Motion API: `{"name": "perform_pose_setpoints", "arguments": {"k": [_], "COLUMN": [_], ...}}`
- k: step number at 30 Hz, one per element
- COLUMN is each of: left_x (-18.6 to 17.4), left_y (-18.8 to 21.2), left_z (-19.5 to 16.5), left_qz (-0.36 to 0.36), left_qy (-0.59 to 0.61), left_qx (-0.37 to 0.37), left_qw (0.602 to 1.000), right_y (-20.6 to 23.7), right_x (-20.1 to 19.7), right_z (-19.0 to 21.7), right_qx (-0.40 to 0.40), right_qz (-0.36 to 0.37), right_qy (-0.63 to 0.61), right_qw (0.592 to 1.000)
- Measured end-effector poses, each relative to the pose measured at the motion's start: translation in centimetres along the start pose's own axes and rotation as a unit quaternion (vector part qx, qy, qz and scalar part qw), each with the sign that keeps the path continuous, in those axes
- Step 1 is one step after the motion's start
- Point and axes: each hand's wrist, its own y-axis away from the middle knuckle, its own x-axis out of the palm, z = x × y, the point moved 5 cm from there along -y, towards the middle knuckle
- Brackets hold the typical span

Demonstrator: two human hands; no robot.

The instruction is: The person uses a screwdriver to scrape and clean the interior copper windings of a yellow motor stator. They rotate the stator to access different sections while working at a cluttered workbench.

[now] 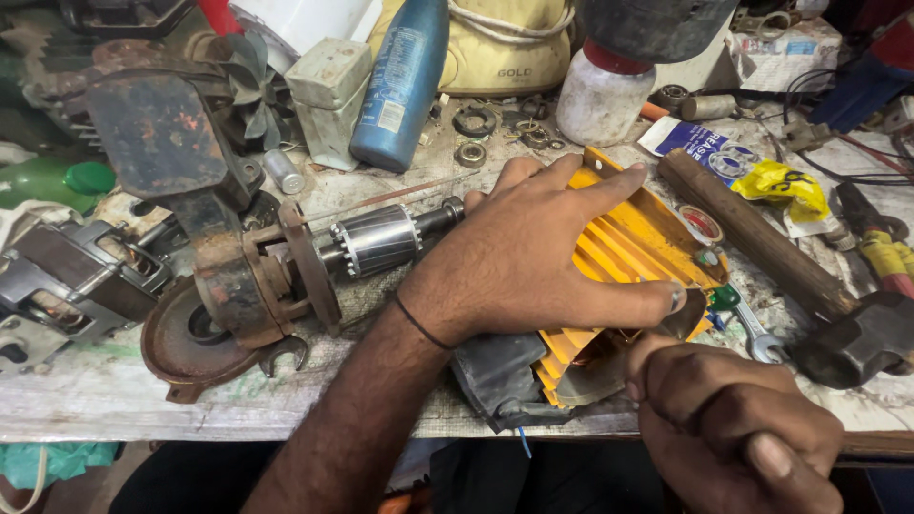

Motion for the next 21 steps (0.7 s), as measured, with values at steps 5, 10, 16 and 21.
{"name": "perform_pose_setpoints", "arguments": {"k": [5,10,16,21], "left_x": [0.2,0.1,1.2,2.7], "left_y": [-0.1,0.0,-2.1,-3.6], "left_z": [0.1,-0.2,-1.2,-1.2], "left_qz": [0.008,-0.001,0.024,0.089], "left_qy": [-0.007,0.013,0.012,-0.01], "left_qx": [-0.005,0.029,0.087,0.062], "left_qw": [1.0,0.999,0.996,0.994], "right_y": [-0.3,0.1,0.1,-0.4], "right_x": [0.6,0.2,0.2,-0.7], "right_z": [0.2,0.6,1.0,1.0], "right_qx": [0.019,0.081,0.09,0.146], "right_qz": [0.016,-0.029,0.024,0.03], "right_qy": [0.05,0.027,0.077,0.042], "right_qw": [0.998,0.996,0.993,0.988]}}
